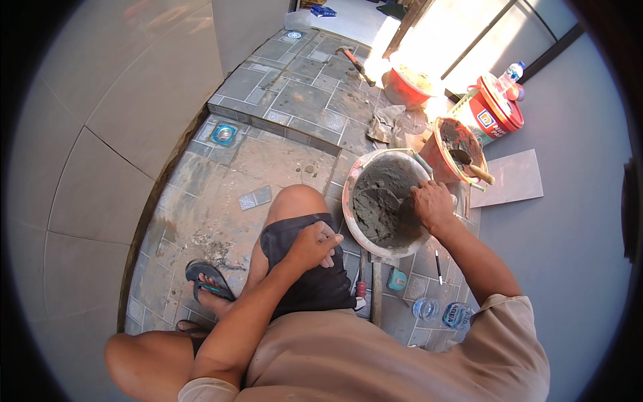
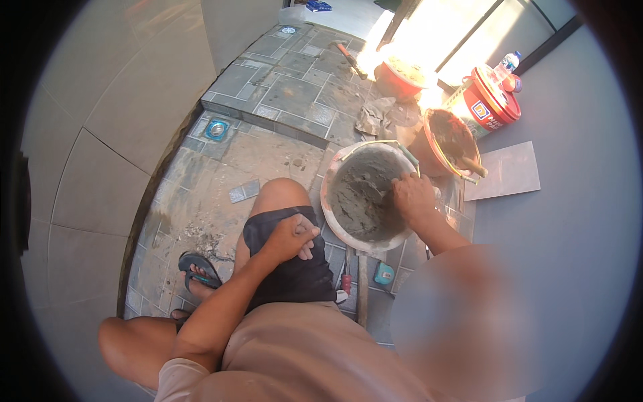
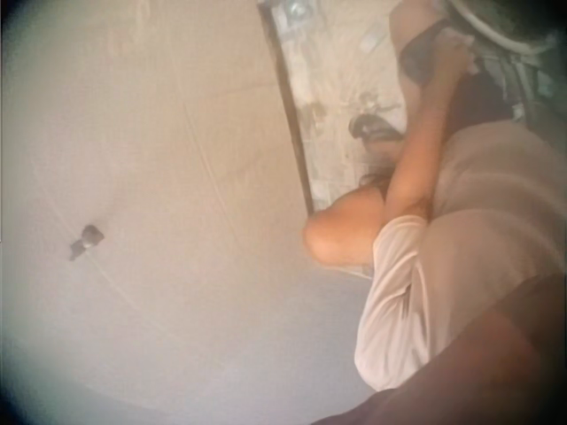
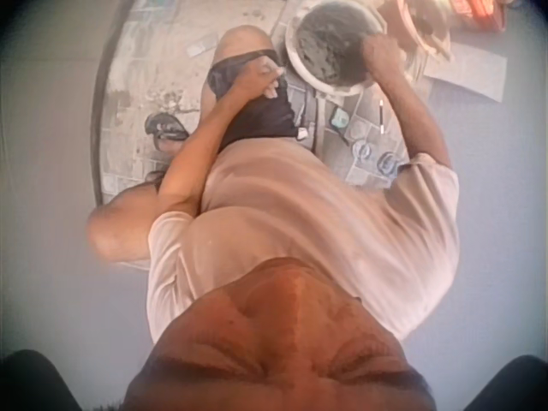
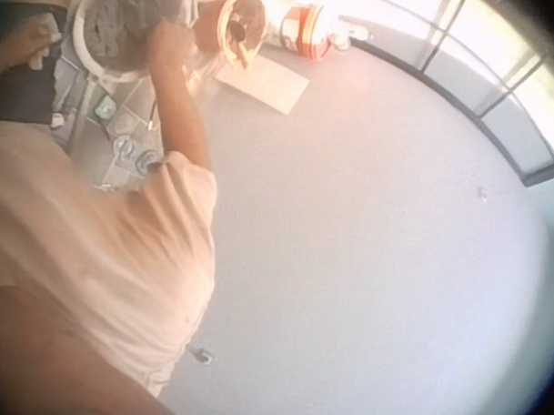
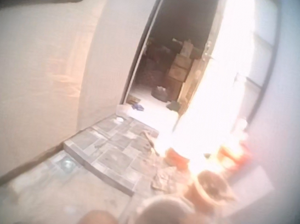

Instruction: The person scoops cement from a bucket using a trowel and applies it into the gaps between floor tiles. They smooth the cement along the grout lines to fill the spaces between the tiles.

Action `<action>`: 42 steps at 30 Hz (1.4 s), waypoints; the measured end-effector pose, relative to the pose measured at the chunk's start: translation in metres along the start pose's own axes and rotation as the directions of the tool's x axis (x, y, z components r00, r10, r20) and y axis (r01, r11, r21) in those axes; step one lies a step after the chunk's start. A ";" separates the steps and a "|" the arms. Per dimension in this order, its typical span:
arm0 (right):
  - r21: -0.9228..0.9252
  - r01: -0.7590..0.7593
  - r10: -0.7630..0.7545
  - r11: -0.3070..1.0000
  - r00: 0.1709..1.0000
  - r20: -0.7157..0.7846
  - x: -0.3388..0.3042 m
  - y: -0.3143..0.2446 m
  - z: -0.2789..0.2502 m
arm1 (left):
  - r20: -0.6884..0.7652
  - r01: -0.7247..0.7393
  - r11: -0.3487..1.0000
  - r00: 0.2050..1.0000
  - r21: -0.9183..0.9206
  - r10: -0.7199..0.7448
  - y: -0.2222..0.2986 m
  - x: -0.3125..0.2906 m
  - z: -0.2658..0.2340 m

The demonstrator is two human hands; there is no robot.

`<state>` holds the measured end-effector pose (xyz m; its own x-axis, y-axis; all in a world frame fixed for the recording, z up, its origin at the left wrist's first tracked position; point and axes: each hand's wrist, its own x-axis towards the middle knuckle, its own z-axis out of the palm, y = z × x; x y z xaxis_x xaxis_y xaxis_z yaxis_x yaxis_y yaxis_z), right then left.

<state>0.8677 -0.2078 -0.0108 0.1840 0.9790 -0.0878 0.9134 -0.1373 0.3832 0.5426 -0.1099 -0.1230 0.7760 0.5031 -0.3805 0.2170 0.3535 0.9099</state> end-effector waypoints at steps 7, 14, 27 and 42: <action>0.043 0.126 -0.130 0.991 0.985 0.111 0.008 -0.025 0.010 | -0.127 -0.083 0.940 0.983 0.332 0.132 0.011 0.031 0.033; 0.035 0.125 -0.129 0.992 0.984 0.120 -0.003 -0.003 -0.029 | -0.060 0.011 0.983 0.998 0.184 0.000 0.015 0.041 0.032; 0.239 -0.039 -0.070 0.970 0.899 0.433 -0.006 -0.046 -0.043 | 0.017 0.159 0.864 0.985 -0.477 -0.171 0.012 0.029 0.042; 0.037 0.423 -0.357 0.905 0.804 -0.475 0.079 -0.157 -0.252 | -0.554 -0.404 0.804 0.825 -0.437 0.113 0.126 -0.162 -0.078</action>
<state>0.6475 -0.0710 0.1538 -0.3503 0.9080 0.2299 0.9181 0.2844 0.2759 0.3976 -0.0854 0.0405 0.3365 0.8918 -0.3024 -0.3975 0.4256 0.8129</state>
